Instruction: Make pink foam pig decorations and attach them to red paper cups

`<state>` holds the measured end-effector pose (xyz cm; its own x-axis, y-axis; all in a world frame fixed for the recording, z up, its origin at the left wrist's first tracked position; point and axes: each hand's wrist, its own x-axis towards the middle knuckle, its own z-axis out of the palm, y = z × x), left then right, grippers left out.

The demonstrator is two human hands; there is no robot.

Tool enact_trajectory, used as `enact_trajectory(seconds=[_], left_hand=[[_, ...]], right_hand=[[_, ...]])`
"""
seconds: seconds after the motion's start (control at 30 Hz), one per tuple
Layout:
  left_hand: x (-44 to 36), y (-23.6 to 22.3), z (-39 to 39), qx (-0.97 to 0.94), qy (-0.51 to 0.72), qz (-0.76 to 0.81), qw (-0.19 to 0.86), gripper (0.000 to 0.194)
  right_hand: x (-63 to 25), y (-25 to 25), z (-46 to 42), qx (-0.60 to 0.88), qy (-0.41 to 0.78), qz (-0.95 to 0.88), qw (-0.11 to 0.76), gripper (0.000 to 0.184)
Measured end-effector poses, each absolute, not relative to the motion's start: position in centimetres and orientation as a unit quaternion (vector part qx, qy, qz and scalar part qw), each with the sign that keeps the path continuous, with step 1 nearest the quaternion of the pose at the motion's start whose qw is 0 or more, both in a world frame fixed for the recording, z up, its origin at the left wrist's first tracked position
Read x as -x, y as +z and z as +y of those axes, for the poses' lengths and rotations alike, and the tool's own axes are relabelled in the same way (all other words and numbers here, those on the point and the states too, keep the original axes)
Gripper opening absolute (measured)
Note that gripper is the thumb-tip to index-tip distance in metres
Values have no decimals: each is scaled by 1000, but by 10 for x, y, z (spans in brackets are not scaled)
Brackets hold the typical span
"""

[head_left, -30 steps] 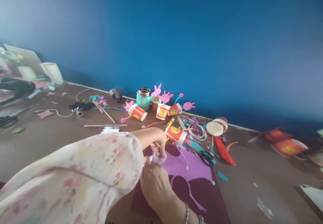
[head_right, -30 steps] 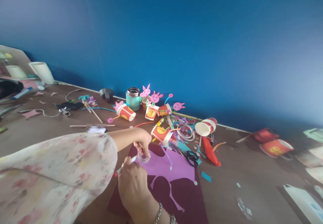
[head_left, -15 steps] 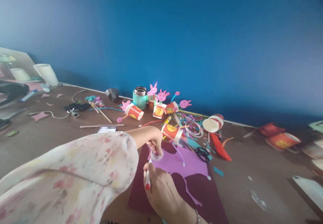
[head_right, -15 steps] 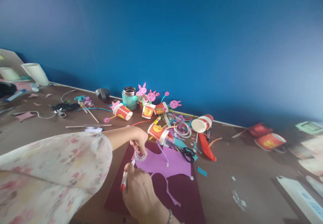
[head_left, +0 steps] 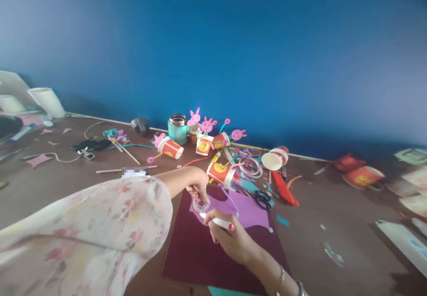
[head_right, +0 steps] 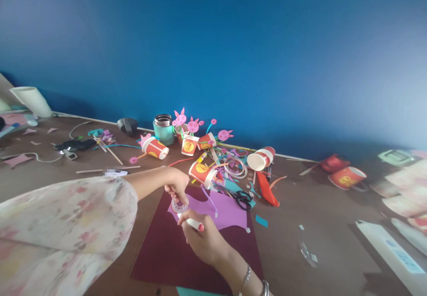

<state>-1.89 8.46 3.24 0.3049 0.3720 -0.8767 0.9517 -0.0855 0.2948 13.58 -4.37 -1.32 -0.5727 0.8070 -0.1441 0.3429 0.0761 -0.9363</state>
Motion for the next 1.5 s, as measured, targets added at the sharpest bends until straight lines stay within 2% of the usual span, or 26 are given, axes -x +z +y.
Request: enact_trajectory(seconds=[0.27, 1.0, 1.2, 1.37, 1.5], left_hand=[[18, 39, 80, -675, -308, 496, 452, 44], [27, 27, 84, -717, -279, 472, 431, 34], [29, 26, 79, -720, -258, 483, 426, 33], [33, 34, 65, -748, -207, 502, 383, 39], [38, 36, 46, -780, -135, 525, 313, 30]], right_hand=[[-147, -16, -27, 388, 584, -660, 269, 16], [-149, -23, -12, 431, 600, -592, 324, 20], [-150, -20, -12, 441, 615, -559, 340, 14], [-154, -12, -9, 422, 622, -538, 381, 12], [-160, -6, -4, 396, 578, -610, 370, 16]])
